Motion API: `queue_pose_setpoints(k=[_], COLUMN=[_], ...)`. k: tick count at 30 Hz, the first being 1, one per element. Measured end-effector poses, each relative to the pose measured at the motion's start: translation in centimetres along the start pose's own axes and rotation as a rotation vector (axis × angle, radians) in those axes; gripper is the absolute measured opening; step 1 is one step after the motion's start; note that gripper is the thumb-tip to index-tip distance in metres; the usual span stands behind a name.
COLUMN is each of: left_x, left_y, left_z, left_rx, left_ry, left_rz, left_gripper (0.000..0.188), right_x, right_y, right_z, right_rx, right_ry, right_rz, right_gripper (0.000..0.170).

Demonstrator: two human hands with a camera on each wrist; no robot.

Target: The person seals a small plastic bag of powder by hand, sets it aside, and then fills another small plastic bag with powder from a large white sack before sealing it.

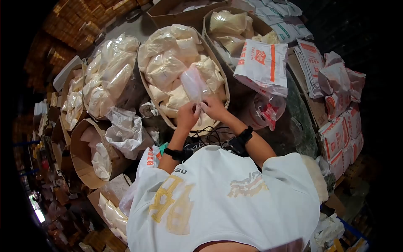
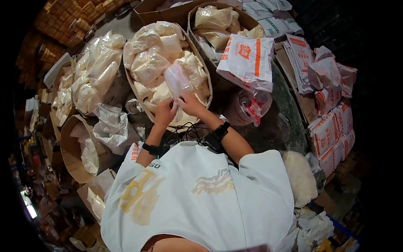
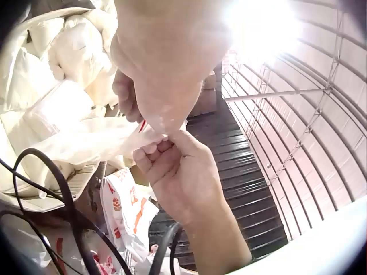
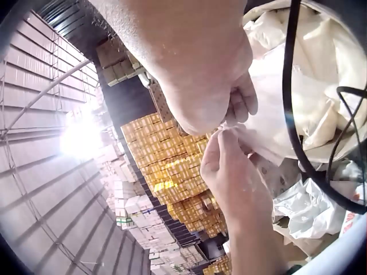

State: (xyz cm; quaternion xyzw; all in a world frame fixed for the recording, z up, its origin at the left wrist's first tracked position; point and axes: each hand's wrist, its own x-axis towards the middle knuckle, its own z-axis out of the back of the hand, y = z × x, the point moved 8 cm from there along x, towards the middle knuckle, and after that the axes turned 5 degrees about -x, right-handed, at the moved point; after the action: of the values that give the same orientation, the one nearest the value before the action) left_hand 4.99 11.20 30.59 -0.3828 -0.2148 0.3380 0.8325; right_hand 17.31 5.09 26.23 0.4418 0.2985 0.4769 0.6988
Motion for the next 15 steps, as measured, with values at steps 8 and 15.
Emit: queue_pose_setpoints(k=[8, 15], left_x=[0.5, -0.6], left_y=[7.0, 8.5], left_z=[5.0, 3.9], left_rx=[0.228, 0.288], left_ry=[-0.162, -0.123], left_rz=[0.241, 0.311], left_gripper=[0.025, 0.025], right_x=[-0.9, 0.2], right_y=[-0.5, -2.0], right_z=[4.3, 0.7], right_rx=[-0.216, -0.197], right_ry=[-0.071, 0.108], right_rz=[-0.123, -0.131], right_gripper=[0.024, 0.025])
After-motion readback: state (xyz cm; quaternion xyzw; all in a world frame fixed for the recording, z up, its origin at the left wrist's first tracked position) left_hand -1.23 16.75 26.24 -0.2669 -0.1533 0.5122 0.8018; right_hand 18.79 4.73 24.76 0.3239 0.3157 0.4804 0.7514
